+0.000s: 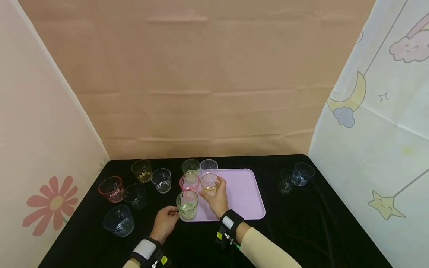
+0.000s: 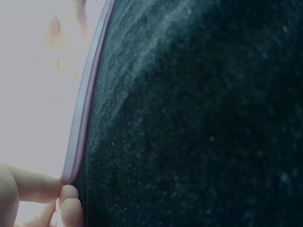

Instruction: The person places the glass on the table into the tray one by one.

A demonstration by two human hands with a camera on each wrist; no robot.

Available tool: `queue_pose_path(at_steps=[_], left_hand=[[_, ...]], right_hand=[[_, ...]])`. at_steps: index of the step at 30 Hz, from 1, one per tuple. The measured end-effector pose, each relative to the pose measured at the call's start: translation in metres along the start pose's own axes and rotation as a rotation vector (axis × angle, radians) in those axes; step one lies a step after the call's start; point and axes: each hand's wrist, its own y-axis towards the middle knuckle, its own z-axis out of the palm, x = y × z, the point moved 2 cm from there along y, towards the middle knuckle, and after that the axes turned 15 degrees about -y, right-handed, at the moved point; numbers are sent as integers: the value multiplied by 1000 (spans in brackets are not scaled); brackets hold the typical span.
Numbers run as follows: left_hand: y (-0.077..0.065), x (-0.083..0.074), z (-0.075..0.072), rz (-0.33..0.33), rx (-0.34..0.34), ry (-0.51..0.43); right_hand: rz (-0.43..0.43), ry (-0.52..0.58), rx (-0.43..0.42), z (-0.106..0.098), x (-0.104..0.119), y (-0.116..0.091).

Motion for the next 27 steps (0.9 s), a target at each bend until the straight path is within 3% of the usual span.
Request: queue_pose_path(at_steps=[12, 21, 27], left_hand=[[1, 4, 1, 52, -17, 1], [0, 1, -1, 30, -7, 5], [0, 0, 0, 19, -4, -2]], right_hand=[[-22, -90, -1, -22, 1, -6], [-68, -102, 102, -74, 16, -32], [-51, -113, 104, -115, 15, -47]])
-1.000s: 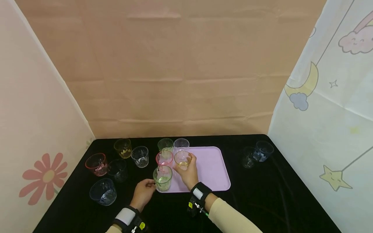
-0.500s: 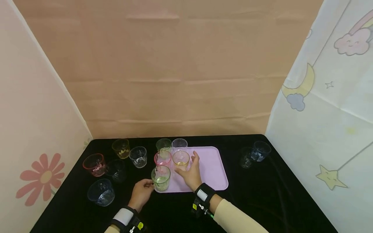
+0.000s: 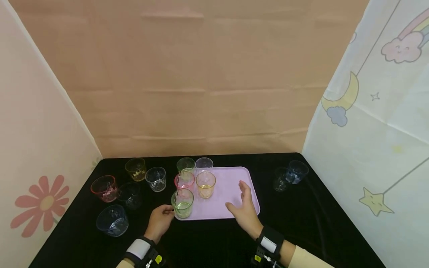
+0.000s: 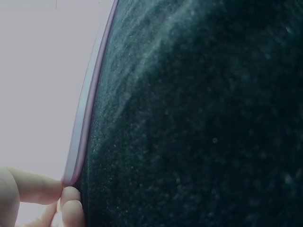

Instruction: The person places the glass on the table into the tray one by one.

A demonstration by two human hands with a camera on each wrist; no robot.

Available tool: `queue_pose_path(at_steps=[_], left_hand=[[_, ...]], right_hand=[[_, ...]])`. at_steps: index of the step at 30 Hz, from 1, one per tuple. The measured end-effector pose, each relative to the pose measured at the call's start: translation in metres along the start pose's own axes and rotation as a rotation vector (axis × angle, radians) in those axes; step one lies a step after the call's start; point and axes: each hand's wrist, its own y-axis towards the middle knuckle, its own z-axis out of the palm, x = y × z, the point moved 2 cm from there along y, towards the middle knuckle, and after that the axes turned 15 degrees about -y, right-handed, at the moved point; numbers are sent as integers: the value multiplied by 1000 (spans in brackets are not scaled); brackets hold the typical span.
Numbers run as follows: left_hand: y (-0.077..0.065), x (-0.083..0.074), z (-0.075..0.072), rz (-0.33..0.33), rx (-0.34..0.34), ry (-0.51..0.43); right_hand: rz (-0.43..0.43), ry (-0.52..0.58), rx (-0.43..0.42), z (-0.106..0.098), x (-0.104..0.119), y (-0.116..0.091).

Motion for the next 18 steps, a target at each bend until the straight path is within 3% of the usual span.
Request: queue_pose_path(at_steps=[9, 18], left_hand=[[0, 3, -1, 9, -16, 12], [-1, 0, 0, 0, -3, 0]], right_hand=[[110, -48, -103, -46, -20, -8], [170, -101, -361, -72, -49, 11]])
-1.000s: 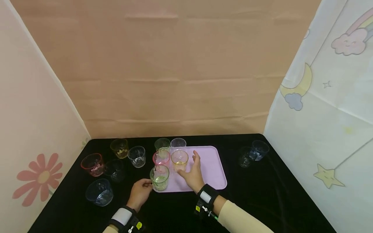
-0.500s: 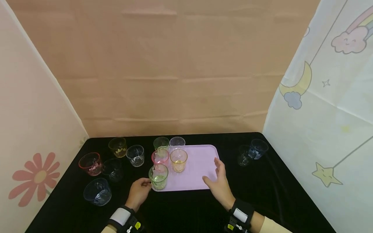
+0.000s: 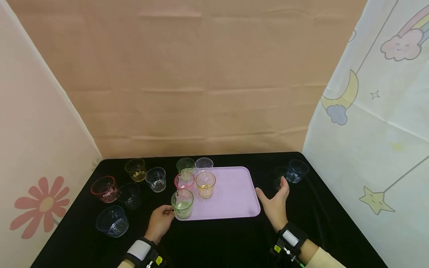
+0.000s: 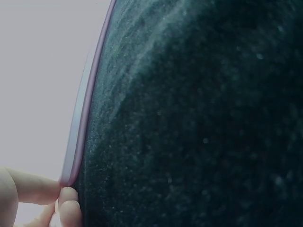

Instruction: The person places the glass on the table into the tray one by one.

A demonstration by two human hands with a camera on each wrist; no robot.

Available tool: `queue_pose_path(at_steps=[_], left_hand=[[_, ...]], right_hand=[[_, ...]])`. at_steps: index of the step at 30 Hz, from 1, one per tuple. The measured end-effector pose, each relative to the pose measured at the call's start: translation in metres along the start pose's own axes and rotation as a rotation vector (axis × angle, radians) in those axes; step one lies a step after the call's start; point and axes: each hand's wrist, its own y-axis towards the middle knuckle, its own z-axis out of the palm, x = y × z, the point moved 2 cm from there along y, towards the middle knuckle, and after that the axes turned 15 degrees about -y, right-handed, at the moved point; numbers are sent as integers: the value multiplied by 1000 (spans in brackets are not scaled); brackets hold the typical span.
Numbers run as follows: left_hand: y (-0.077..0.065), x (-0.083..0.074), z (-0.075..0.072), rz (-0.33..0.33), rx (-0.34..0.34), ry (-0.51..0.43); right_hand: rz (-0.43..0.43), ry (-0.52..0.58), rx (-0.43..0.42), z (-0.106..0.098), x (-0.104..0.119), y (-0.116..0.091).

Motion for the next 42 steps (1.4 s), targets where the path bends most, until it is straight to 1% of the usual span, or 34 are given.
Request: queue_pose_path(at_steps=[3, 6, 10, 15, 21, 26, 31, 35, 39, 42], left_hand=[[0, -1, 1, -4, 7, -1], [-1, -2, 1, -3, 5, -1], [0, -2, 0, 7, 5, 4], [-1, -3, -1, 4, 2, 11], [0, -1, -1, 1, 13, 7], [1, 1, 0, 12, 9, 1], [2, 3, 2, 6, 12, -9], [1, 3, 1, 8, 9, -4], [1, 3, 1, 12, 5, -1], [0, 2, 0, 13, -3, -1]], right_hand=[[37, -25, -94, -4, -12, 13], [60, -43, -145, -8, -25, 25], [93, -65, -155, -12, -38, 40], [190, -72, -182, -8, -48, 55], [340, -3, -229, 6, -53, 65], [408, 28, -246, 13, -53, 69], [431, 68, -258, 14, -56, 70], [432, 82, -282, 15, -59, 73], [417, 84, -297, 16, -55, 75], [399, 105, -303, 19, -52, 75]])
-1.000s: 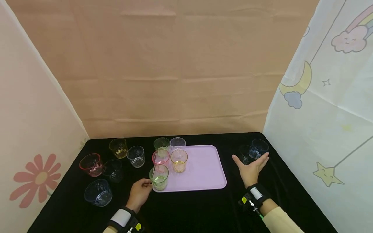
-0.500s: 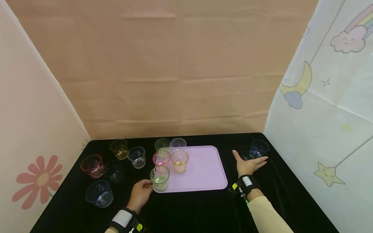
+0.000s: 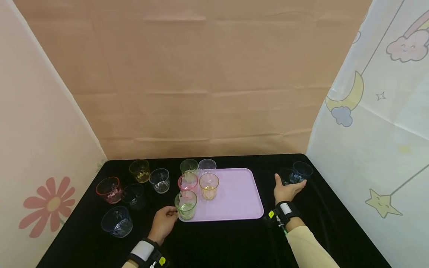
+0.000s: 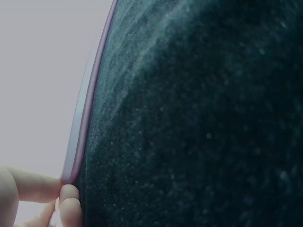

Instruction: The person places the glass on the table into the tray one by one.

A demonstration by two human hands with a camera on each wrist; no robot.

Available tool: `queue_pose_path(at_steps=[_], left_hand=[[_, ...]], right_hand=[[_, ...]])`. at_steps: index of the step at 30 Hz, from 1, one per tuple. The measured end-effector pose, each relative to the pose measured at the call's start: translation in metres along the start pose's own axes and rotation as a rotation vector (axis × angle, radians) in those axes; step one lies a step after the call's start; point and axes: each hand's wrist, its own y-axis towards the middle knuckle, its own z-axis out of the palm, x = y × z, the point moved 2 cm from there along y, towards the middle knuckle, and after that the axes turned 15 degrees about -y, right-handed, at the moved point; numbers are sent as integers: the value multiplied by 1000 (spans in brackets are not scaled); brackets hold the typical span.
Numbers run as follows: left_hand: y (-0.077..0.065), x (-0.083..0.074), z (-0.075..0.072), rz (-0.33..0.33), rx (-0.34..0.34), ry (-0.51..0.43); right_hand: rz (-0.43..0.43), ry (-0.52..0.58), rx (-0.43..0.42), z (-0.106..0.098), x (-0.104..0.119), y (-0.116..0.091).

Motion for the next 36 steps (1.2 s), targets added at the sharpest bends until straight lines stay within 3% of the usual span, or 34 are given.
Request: queue_pose_path(at_steps=[21, 29, 36], left_hand=[[2, -1, 0, -36, 0, -8], [2, -2, 0, -27, 7, -4], [2, 0, -1, -48, 6, -6]], right_hand=[[-36, -18, -25, -2, -1, -3], [-178, -55, 9, -4, 2, -7], [-269, -68, 126, -10, 15, -20]])
